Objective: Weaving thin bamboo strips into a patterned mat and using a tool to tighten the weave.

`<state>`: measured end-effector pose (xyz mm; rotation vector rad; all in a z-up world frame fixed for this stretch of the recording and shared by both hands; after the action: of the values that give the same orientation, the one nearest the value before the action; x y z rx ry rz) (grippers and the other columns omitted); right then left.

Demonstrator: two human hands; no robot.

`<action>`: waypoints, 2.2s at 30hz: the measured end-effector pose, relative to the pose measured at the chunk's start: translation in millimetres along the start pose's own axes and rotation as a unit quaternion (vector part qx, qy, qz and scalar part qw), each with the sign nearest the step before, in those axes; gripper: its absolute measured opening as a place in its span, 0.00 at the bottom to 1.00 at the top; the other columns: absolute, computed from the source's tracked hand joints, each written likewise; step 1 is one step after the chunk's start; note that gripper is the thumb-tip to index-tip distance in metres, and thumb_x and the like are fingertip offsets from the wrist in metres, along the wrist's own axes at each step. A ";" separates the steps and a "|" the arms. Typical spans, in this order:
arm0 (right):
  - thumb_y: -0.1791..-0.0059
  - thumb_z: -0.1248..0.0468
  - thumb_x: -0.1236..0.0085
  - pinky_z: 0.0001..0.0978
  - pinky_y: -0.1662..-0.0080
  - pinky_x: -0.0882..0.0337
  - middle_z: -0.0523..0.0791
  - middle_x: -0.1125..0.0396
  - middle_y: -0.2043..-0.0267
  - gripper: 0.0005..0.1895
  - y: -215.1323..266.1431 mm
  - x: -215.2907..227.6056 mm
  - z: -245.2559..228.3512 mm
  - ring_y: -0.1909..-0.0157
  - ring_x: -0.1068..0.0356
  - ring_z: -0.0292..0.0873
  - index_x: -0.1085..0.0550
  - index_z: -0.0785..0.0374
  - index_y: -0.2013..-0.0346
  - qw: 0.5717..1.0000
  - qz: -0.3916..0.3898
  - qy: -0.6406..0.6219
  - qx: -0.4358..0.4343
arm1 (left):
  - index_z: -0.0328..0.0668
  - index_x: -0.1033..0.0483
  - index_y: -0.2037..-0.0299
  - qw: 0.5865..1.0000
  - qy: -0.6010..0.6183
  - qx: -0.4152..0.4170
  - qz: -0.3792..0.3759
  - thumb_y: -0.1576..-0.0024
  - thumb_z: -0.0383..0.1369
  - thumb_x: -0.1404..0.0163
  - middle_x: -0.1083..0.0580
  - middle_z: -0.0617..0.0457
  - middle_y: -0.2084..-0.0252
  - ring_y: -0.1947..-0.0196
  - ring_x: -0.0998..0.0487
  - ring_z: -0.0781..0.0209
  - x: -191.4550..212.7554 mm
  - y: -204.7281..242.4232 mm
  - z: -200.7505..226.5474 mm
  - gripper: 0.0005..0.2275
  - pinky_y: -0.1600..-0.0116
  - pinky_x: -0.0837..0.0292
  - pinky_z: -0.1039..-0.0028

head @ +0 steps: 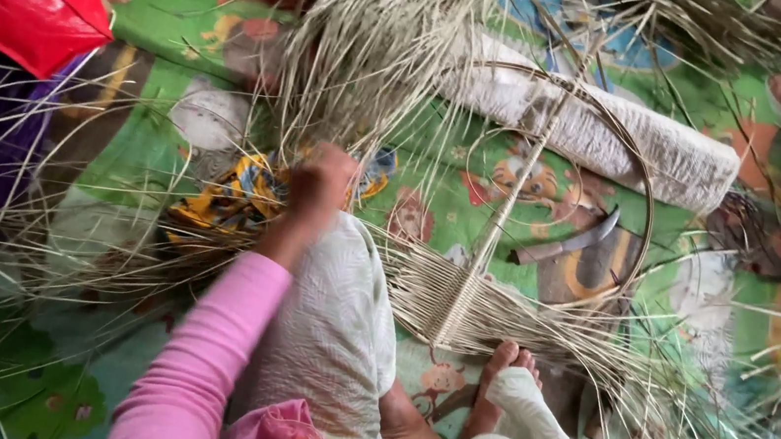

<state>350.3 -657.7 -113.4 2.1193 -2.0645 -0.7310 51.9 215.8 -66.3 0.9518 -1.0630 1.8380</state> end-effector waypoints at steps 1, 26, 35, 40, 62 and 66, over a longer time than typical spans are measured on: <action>0.33 0.46 0.43 0.30 0.39 0.23 0.35 0.22 0.43 0.10 -13.3 -55.4 16.7 0.44 0.19 0.34 0.20 0.43 0.44 1.000 0.003 -0.001 0.001 | 0.39 0.25 0.68 1.000 0.002 -0.003 -0.002 0.42 0.27 0.50 0.30 0.44 0.71 0.71 0.21 0.35 -10.2 0.9 41.8 0.04 0.66 0.24 0.46; 0.54 0.49 0.40 0.51 0.49 0.25 0.40 0.22 0.64 0.10 109.0 -410.9 238.6 0.53 0.23 0.53 0.16 0.40 0.62 0.792 0.021 0.609 -0.048 | 0.43 0.21 0.49 0.890 0.225 0.212 -0.335 0.39 0.31 0.56 0.36 0.37 0.43 0.52 0.20 0.30 -174.5 35.5 187.6 0.12 0.46 0.24 0.43; 0.55 0.49 0.42 0.52 0.48 0.26 0.42 0.22 0.63 0.12 103.0 -411.8 242.6 0.51 0.24 0.55 0.16 0.40 0.61 0.787 0.025 0.613 -0.069 | 0.44 0.24 0.50 0.892 0.260 0.224 -0.293 0.38 0.28 0.57 0.35 0.41 0.45 0.48 0.21 0.33 -168.4 33.9 189.7 0.10 0.45 0.23 0.48; 0.52 0.50 0.41 0.53 0.47 0.27 0.46 0.22 0.61 0.12 98.7 -415.6 250.8 0.49 0.25 0.57 0.17 0.44 0.57 0.803 0.005 0.591 -0.072 | 0.38 0.23 0.51 0.881 0.272 0.243 -0.300 0.38 0.35 0.60 0.32 0.38 0.48 0.49 0.21 0.32 -215.5 44.7 177.3 0.15 0.44 0.24 0.48; 0.53 0.53 0.48 0.53 0.45 0.28 0.48 0.22 0.59 0.13 101.9 -449.1 230.1 0.48 0.25 0.58 0.17 0.45 0.60 0.778 -0.033 0.622 -0.079 | 0.53 0.18 0.61 0.839 0.256 0.329 -0.349 0.45 0.38 0.54 0.19 0.45 0.55 0.47 0.20 0.43 -217.9 35.1 175.8 0.10 0.44 0.22 0.55; 0.54 0.50 0.44 0.52 0.46 0.27 0.46 0.22 0.60 0.14 100.7 -451.0 238.8 0.48 0.25 0.55 0.17 0.44 0.58 0.801 -0.045 0.592 -0.077 | 0.52 0.19 0.61 0.840 0.254 0.320 -0.357 0.44 0.38 0.56 0.19 0.46 0.55 0.45 0.20 0.45 -195.0 26.9 179.3 0.11 0.43 0.23 0.55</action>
<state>177.0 -169.7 -163.1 1.7685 -1.1321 0.4037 144.8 -6.3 -180.1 0.9548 0.2683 1.6312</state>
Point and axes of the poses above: each hand's wrist, its own y-axis away from the middle knuckle, its own x-axis out of the back of the hand, z = x × y, the point moved 7 cm from there along -y, towards the middle knuckle
